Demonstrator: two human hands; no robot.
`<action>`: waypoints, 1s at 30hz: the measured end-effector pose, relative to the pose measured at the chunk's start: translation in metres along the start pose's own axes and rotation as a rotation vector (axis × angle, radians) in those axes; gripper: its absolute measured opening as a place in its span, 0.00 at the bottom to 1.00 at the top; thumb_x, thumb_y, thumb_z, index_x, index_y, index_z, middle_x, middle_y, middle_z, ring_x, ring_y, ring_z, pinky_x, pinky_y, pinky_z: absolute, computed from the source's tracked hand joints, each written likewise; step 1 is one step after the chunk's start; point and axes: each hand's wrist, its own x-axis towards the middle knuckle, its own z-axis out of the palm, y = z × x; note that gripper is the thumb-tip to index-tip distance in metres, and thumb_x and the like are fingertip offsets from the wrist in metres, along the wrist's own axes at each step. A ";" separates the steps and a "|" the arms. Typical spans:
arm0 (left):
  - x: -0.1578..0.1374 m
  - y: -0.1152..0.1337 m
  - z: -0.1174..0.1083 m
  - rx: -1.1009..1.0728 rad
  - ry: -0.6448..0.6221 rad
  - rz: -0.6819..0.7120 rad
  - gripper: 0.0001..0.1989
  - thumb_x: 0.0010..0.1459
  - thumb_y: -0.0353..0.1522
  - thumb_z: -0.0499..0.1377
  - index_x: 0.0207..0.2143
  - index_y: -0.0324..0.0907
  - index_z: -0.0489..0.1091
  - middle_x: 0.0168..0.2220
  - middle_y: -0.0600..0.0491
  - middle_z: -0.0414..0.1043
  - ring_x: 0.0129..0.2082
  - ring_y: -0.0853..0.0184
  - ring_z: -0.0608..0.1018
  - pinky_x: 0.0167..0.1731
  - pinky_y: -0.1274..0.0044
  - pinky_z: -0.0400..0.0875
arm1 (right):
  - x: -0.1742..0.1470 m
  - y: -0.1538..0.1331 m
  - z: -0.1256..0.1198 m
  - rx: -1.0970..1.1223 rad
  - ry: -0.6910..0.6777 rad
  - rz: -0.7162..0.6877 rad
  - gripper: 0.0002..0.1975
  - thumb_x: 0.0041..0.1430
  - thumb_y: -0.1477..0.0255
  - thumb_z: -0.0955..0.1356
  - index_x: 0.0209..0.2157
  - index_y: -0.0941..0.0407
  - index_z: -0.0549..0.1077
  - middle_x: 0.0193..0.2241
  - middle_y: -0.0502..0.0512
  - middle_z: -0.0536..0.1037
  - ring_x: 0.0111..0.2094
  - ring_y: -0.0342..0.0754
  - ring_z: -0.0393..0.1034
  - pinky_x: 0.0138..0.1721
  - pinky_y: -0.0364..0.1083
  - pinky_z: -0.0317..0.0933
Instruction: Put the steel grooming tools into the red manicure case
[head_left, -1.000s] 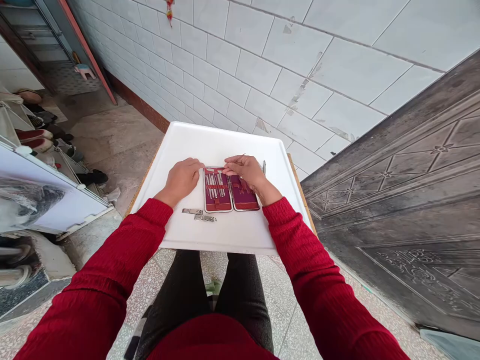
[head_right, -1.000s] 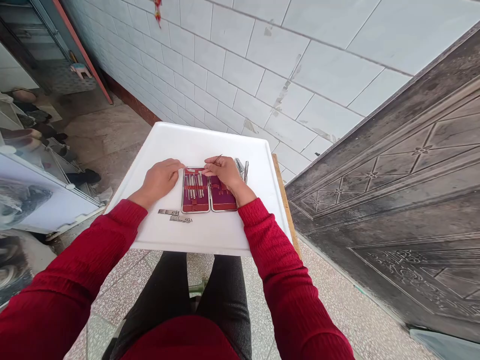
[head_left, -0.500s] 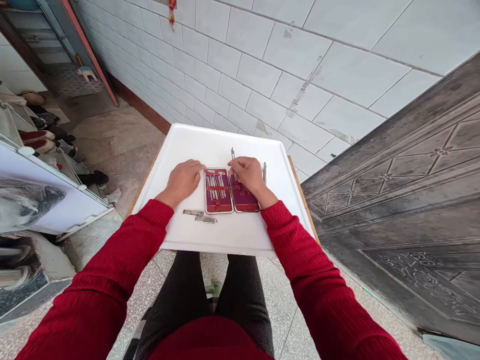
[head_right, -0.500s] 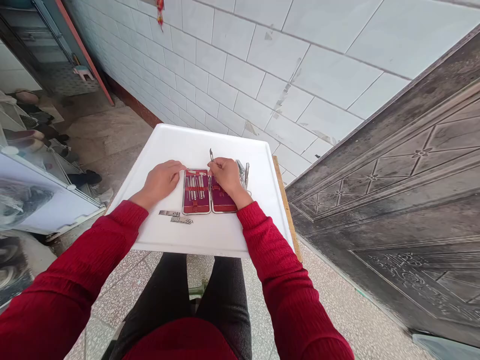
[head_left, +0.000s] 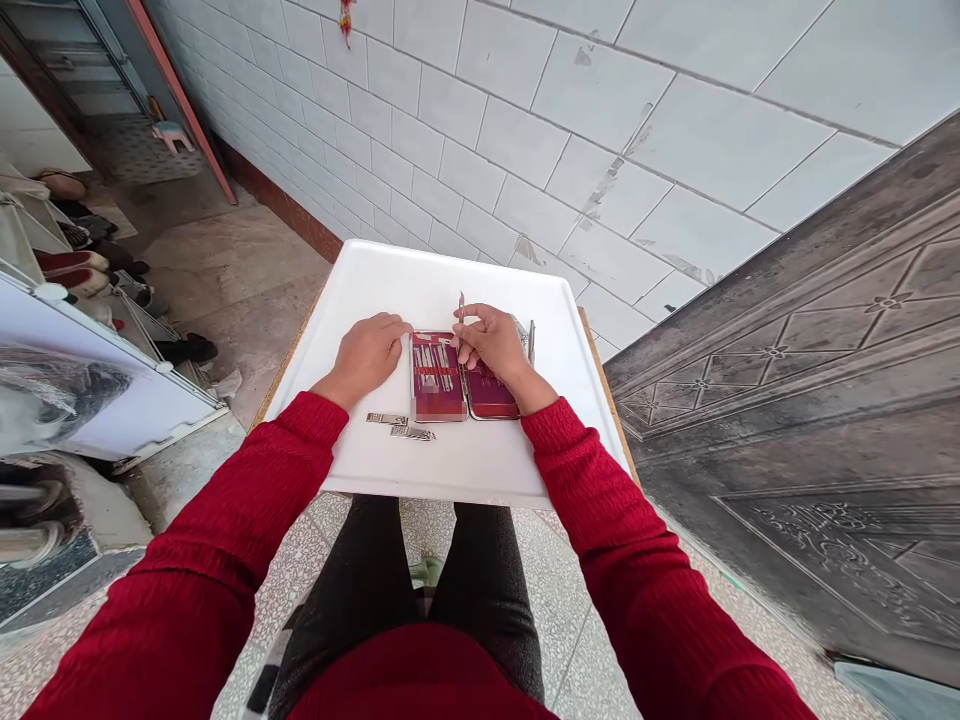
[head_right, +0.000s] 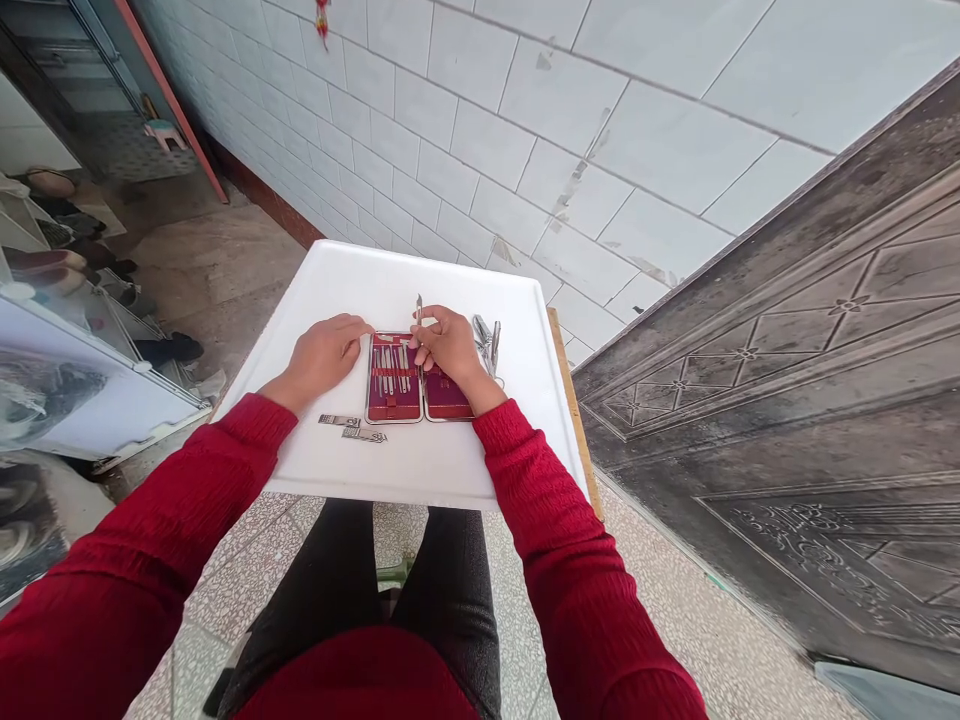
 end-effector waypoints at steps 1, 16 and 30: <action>0.000 0.000 0.000 -0.002 0.001 0.000 0.21 0.63 0.24 0.49 0.47 0.44 0.79 0.48 0.49 0.81 0.50 0.56 0.80 0.49 0.64 0.76 | 0.000 0.001 0.000 0.005 -0.003 0.003 0.17 0.57 0.62 0.77 0.39 0.54 0.71 0.21 0.45 0.79 0.15 0.40 0.69 0.14 0.38 0.60; 0.000 0.004 -0.003 -0.004 0.000 0.000 0.21 0.64 0.24 0.48 0.47 0.44 0.79 0.47 0.48 0.81 0.49 0.56 0.80 0.47 0.64 0.76 | 0.005 0.004 -0.002 0.094 0.088 0.146 0.12 0.51 0.69 0.81 0.28 0.58 0.76 0.14 0.45 0.73 0.15 0.37 0.63 0.16 0.37 0.58; 0.000 -0.002 0.003 -0.007 0.015 -0.028 0.20 0.64 0.25 0.50 0.48 0.46 0.79 0.49 0.50 0.81 0.49 0.56 0.80 0.48 0.64 0.76 | 0.011 0.018 0.000 0.055 0.177 0.042 0.15 0.51 0.70 0.79 0.39 0.56 0.75 0.16 0.41 0.73 0.15 0.38 0.61 0.16 0.38 0.55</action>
